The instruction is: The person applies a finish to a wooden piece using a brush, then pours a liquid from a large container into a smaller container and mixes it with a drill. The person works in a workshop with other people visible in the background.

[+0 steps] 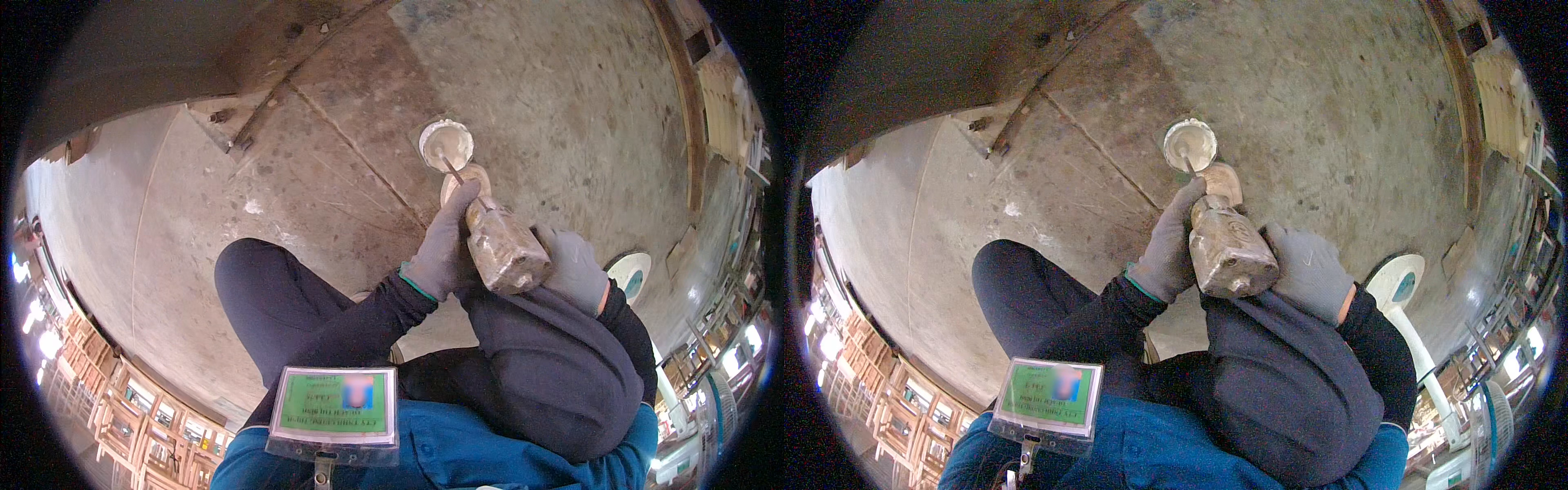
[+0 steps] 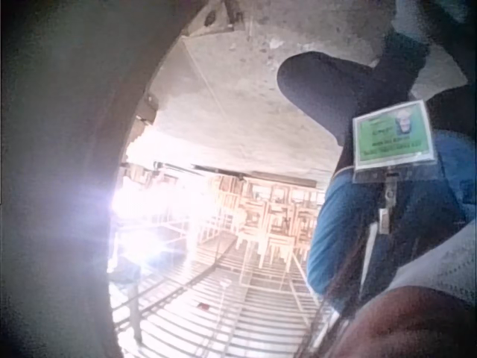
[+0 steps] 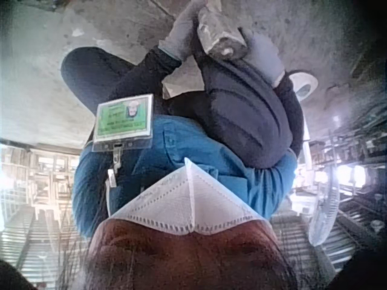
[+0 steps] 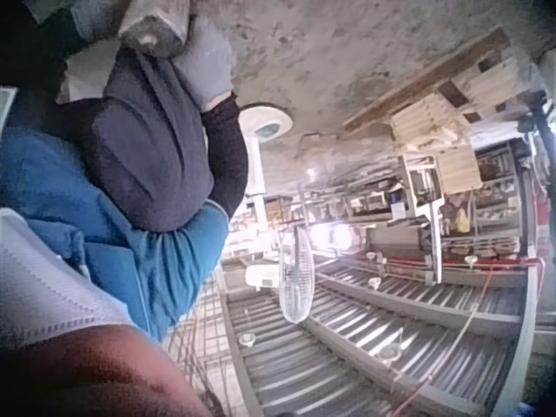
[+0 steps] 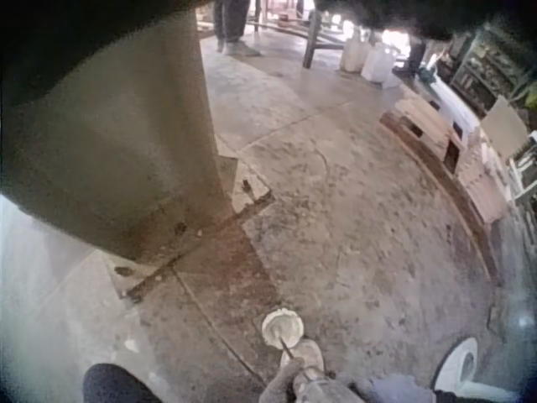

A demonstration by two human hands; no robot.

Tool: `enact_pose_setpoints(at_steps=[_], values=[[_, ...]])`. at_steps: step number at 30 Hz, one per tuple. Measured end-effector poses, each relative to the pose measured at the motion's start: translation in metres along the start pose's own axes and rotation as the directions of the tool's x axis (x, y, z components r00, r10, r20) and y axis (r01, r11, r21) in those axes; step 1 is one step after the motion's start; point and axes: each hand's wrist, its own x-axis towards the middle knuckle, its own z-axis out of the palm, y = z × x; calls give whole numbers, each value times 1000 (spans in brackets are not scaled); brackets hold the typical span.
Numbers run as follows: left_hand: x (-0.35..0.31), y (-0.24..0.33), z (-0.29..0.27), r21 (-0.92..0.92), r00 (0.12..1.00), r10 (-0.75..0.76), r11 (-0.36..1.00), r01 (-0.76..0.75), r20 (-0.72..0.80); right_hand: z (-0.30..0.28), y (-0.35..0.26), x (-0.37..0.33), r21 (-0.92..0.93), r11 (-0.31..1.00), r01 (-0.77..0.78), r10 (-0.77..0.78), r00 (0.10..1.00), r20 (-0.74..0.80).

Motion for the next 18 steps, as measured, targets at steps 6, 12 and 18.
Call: enact_pose_setpoints(at_steps=[6, 12, 18], values=[[3, -7, 5, 14, 995, 29, 1000, -28, -100, 4, 8, -6, 71, 997, 43, -42, 999, -13], [0, -11, 10, 53, 993, 49, 998, -43, -110, 0, 8, -11, 51, 998, 37, -37, 999, -6], [9, -17, -1, 45, 992, 52, 998, -47, -116, 0, 9, -15, 23, 999, 38, -38, 999, -19]])
